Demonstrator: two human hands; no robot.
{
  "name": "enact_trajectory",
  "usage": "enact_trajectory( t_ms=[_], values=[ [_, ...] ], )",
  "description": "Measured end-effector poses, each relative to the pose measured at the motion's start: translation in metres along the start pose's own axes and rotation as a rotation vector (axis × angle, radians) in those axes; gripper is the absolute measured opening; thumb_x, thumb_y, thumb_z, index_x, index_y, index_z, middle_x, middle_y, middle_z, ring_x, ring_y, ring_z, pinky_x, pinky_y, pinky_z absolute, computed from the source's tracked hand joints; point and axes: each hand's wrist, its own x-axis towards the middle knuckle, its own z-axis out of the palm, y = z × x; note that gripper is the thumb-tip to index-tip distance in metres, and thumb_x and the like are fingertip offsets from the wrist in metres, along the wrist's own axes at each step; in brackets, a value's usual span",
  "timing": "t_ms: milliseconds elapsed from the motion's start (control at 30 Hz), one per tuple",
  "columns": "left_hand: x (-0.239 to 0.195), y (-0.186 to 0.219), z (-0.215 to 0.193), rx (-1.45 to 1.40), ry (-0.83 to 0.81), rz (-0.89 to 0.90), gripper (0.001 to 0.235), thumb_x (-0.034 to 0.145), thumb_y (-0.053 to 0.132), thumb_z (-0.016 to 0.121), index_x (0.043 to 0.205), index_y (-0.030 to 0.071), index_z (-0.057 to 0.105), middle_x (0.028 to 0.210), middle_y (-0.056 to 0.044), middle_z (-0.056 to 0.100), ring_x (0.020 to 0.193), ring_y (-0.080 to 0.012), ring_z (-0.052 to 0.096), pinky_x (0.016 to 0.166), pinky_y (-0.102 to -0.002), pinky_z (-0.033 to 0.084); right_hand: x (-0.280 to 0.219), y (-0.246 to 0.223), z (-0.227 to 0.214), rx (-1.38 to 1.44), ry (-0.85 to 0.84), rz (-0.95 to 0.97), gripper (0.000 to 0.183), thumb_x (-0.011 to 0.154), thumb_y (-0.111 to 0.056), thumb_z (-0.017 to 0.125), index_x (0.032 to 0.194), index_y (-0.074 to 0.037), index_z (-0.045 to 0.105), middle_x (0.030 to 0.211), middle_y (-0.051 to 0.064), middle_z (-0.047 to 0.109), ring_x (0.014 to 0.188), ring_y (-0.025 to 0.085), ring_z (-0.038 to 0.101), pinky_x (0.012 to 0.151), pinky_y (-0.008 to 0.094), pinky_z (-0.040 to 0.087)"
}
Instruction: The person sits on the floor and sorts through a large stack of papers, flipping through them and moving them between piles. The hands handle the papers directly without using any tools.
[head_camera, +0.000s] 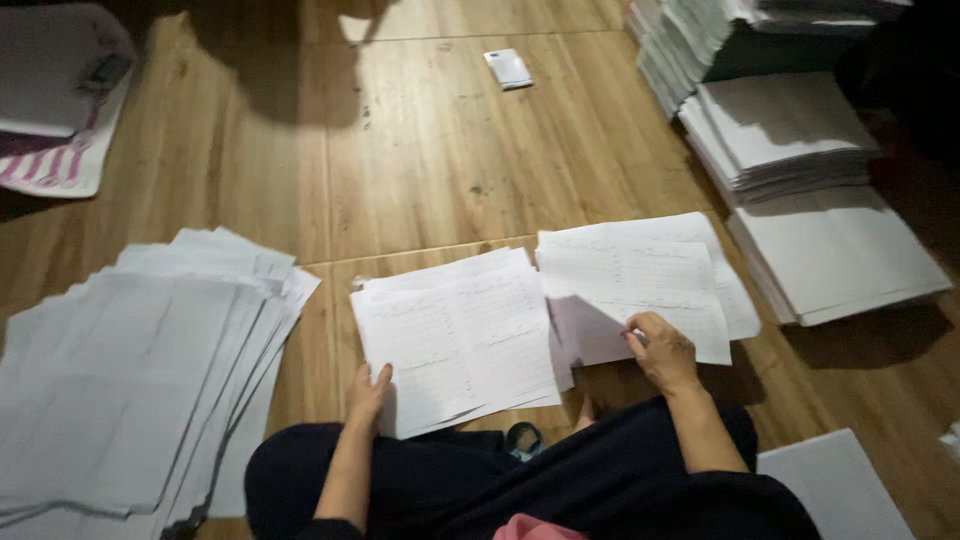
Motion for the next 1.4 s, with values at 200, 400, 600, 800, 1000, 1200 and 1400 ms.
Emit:
enact_trajectory(
  t_ms=[200, 400, 600, 800, 1000, 1200, 1400],
  values=[
    [0.002, -0.011, 0.000, -0.060, 0.004, -0.016, 0.055, 0.085, 0.058, 0.046, 0.106, 0.008, 0.056, 0.109, -0.025, 0.057, 0.110, -0.0422, 0.049, 0.090, -0.049, 0.040, -0.014, -0.084, 0.014, -0.036, 0.167, -0.409, 0.009, 0.082, -0.021, 0.056, 0.073, -0.022, 0.052, 0.088, -0.005, 0.059, 0.086, 0.019, 0.064, 0.068, 0.030, 0.052],
    [-0.003, 0.008, -0.008, -0.147, -0.071, -0.135, 0.077, 0.088, 0.067, 0.015, 0.130, 0.009, 0.044, 0.132, -0.027, 0.041, 0.126, -0.0413, 0.033, 0.105, -0.047, 0.026, -0.051, -0.162, 0.096, 0.166, 0.039, -0.585, 0.008, 0.084, -0.023, 0.049, 0.077, -0.024, 0.047, 0.071, 0.000, 0.056, 0.069, 0.024, 0.061, 0.058, 0.035, 0.050],
    [-0.010, 0.018, -0.010, -0.024, -0.064, -0.256, 0.082, 0.077, 0.067, 0.009, 0.121, 0.014, 0.055, 0.121, -0.022, 0.052, 0.114, -0.0394, 0.045, 0.095, -0.042, 0.034, -0.071, -0.187, 0.120, 0.139, -0.152, -0.655, 0.006, 0.080, -0.019, 0.050, 0.080, -0.017, 0.045, 0.079, 0.002, 0.048, 0.070, 0.025, 0.053, 0.047, 0.044, 0.043],
    [-0.005, 0.007, -0.001, 0.024, 0.010, -0.139, 0.048, 0.071, 0.049, 0.050, 0.104, 0.015, 0.061, 0.102, -0.013, 0.065, 0.096, -0.0309, 0.059, 0.080, -0.036, 0.044, -0.052, -0.181, 0.121, -0.039, 0.131, -0.790, 0.011, 0.075, -0.013, 0.055, 0.079, -0.014, 0.044, 0.077, 0.002, 0.049, 0.060, 0.022, 0.054, 0.042, 0.038, 0.043],
    [-0.004, 0.000, -0.001, 0.039, 0.021, -0.047, 0.041, 0.069, 0.037, 0.058, 0.101, 0.011, 0.059, 0.099, -0.012, 0.066, 0.092, -0.0286, 0.061, 0.076, -0.036, 0.046, -0.049, -0.164, 0.136, 0.120, -0.044, -0.743, 0.013, 0.077, -0.018, 0.059, 0.081, -0.015, 0.047, 0.077, 0.003, 0.053, 0.066, 0.025, 0.056, 0.051, 0.041, 0.043],
    [0.004, -0.017, 0.004, 0.003, 0.037, -0.008, 0.038, 0.066, 0.028, 0.060, 0.102, 0.015, 0.058, 0.095, -0.007, 0.068, 0.086, -0.0237, 0.063, 0.074, -0.034, 0.045, -0.002, -0.086, 0.063, 0.360, 0.214, -0.648, 0.036, 0.074, -0.029, 0.070, 0.103, -0.012, 0.057, 0.107, 0.005, 0.061, 0.100, 0.019, 0.059, 0.088, 0.028, 0.045],
    [0.006, -0.014, 0.006, 0.109, 0.041, -0.029, 0.041, 0.066, 0.034, 0.061, 0.104, 0.018, 0.059, 0.098, -0.009, 0.068, 0.090, -0.0274, 0.063, 0.075, -0.036, 0.046, 0.016, 0.021, 0.004, -0.462, 0.081, -0.317, 0.114, 0.039, -0.059, 0.084, 0.129, -0.011, 0.034, 0.132, 0.013, 0.039, 0.110, 0.029, 0.049, 0.085, 0.041, 0.046]
  ],
)
